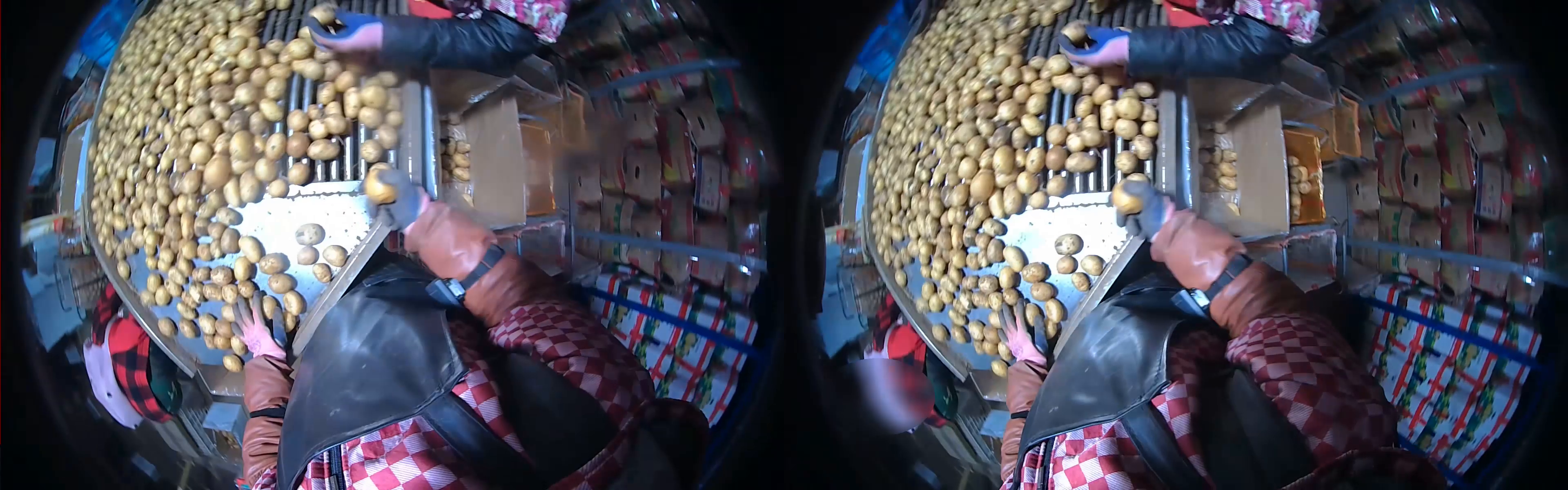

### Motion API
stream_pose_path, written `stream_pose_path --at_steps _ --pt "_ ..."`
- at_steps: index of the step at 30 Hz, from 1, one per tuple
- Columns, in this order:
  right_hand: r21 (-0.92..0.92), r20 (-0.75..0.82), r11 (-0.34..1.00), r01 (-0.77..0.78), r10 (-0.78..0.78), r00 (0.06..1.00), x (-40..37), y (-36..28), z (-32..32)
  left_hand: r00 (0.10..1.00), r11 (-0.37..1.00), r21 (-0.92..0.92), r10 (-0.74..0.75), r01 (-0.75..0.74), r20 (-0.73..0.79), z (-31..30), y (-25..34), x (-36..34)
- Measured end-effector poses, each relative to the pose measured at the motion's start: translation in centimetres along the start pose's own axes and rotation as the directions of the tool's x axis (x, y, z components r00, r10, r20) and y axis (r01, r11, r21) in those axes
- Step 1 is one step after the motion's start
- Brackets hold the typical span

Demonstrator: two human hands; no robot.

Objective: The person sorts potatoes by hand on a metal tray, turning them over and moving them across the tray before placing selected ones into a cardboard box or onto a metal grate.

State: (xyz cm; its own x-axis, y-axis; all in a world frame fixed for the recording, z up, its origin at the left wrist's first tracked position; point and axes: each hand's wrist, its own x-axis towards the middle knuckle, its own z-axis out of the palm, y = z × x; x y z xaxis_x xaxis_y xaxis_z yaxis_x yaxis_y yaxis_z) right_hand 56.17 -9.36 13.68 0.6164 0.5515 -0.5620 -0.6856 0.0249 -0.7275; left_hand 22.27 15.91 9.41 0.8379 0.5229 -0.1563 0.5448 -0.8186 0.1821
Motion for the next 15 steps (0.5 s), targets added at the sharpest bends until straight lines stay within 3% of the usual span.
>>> stream_pose_path --at_steps 1,2,4,6,8,10,15 --pt "0.105 -0.022 0.991 -0.087 0.089 0.996 -1.7 -2.4 -1.2 0.999 0.999 -0.005 0.032 -0.033 -0.024 0.1 -0.2 0.3" --pt "-0.023 -0.069 0.999 -0.026 0.024 0.997 -3.5 -3.9 -2.2 0.997 0.998 -0.010 0.063 -0.063 -0.049 0.2 -0.4 0.7" --pt "0.233 -0.082 0.971 -0.059 0.080 0.993 -5.4 -5.3 -5.5 0.999 0.998 -0.040 0.050 -0.051 -0.012 -1.3 0.5 1.1" --pt "0.252 -0.130 0.965 0.069 -0.037 0.991 -7.4 -5.8 -9.2 0.999 0.998 -0.048 0.040 -0.039 0.013 -1.6 0.7 1.2" --pt "0.303 -0.062 0.948 0.096 -0.081 0.995 -8.3 -4.7 -13.7 0.999 0.998 -0.056 0.035 -0.034 0.022 -1.7 0.8 1.4" --pt "0.238 -0.217 0.895 0.378 -0.330 0.919 -9.1 -4.5 -15.2 0.999 0.998 -0.065 0.022 -0.020 0.032 -1.5 0.6 1.1" --pt "0.207 -0.149 0.874 0.440 -0.416 0.897 -9.9 -5.4 -16.9 0.999 1.000 -0.012 -0.009 0.010 0.047 -1.1 0.7 1.3"
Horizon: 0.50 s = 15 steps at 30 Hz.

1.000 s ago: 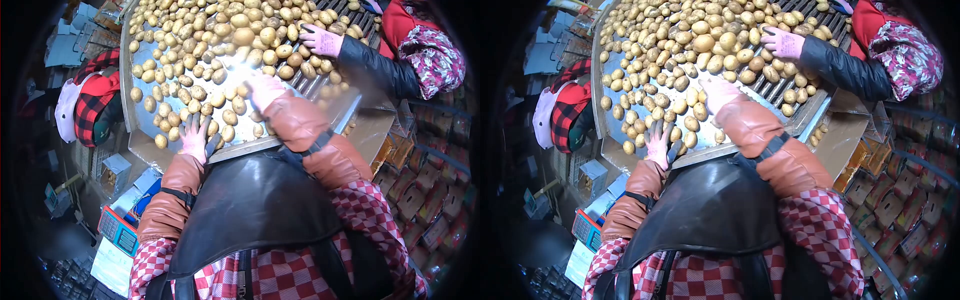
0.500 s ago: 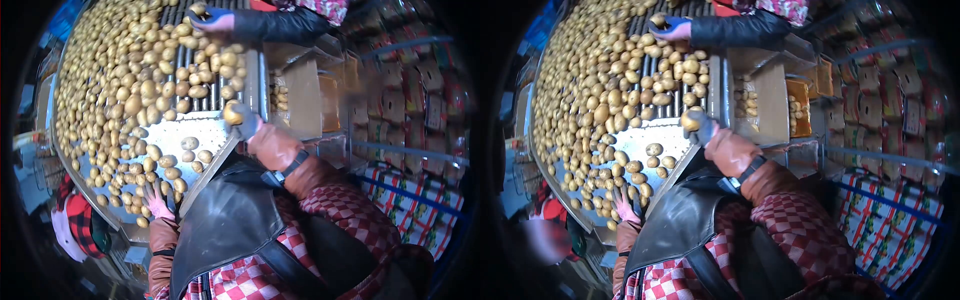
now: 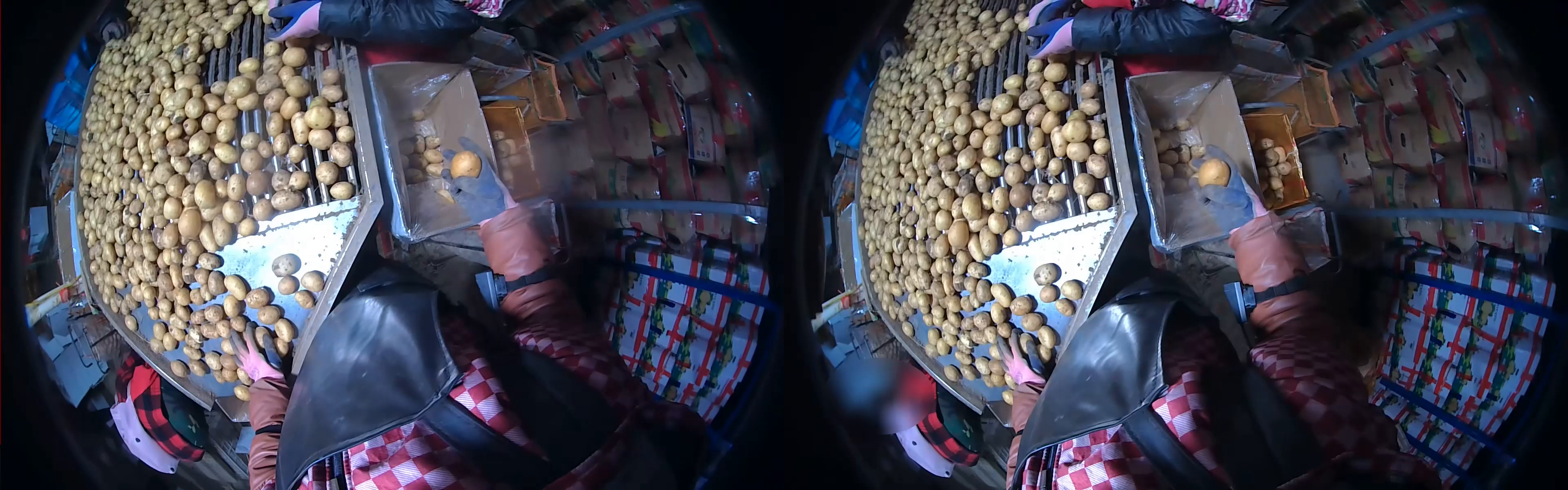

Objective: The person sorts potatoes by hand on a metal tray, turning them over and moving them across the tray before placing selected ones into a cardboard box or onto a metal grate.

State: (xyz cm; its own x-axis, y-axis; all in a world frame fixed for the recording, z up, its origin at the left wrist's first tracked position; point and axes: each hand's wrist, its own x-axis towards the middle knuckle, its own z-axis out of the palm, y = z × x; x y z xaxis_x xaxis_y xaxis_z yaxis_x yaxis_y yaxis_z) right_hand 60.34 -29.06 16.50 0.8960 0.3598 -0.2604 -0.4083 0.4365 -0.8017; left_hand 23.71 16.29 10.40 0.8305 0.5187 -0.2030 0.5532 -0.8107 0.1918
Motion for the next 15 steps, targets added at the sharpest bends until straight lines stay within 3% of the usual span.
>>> stream_pose_path --at_steps 4,7,9,10,11,13,15 --pt "-0.039 0.005 0.998 0.053 -0.053 0.999 0.9 0.2 0.0 0.999 0.999 -0.005 -0.035 0.035 0.026 -0.4 0.4 0.1" --pt "0.052 -0.115 0.999 0.000 0.006 0.993 1.0 1.3 -1.3 1.000 0.999 -0.032 0.002 -0.003 -0.029 0.9 -0.5 -0.1" --pt "0.333 -0.050 0.902 -0.276 0.309 0.950 1.4 2.3 -4.2 1.000 1.000 -0.027 -0.006 0.006 -0.005 0.0 0.3 0.1" --pt "0.328 -0.055 0.907 -0.263 0.297 0.953 1.6 2.2 -5.6 1.000 1.000 -0.024 0.001 -0.001 -0.017 0.1 0.4 0.0" --pt "0.139 -0.142 0.920 -0.366 0.385 0.912 1.8 1.1 -5.7 0.999 0.999 -0.038 0.005 -0.007 -0.042 0.2 0.4 0.0" --pt "0.279 -0.268 0.876 -0.393 0.465 0.844 2.1 -2.2 -5.2 0.998 0.998 -0.006 -0.070 0.070 0.008 0.2 0.5 0.1" --pt "0.433 -0.411 0.855 -0.286 0.469 0.782 5.9 -3.7 -15.9 0.996 0.995 -0.028 -0.092 0.092 0.011 -0.4 1.4 0.2"
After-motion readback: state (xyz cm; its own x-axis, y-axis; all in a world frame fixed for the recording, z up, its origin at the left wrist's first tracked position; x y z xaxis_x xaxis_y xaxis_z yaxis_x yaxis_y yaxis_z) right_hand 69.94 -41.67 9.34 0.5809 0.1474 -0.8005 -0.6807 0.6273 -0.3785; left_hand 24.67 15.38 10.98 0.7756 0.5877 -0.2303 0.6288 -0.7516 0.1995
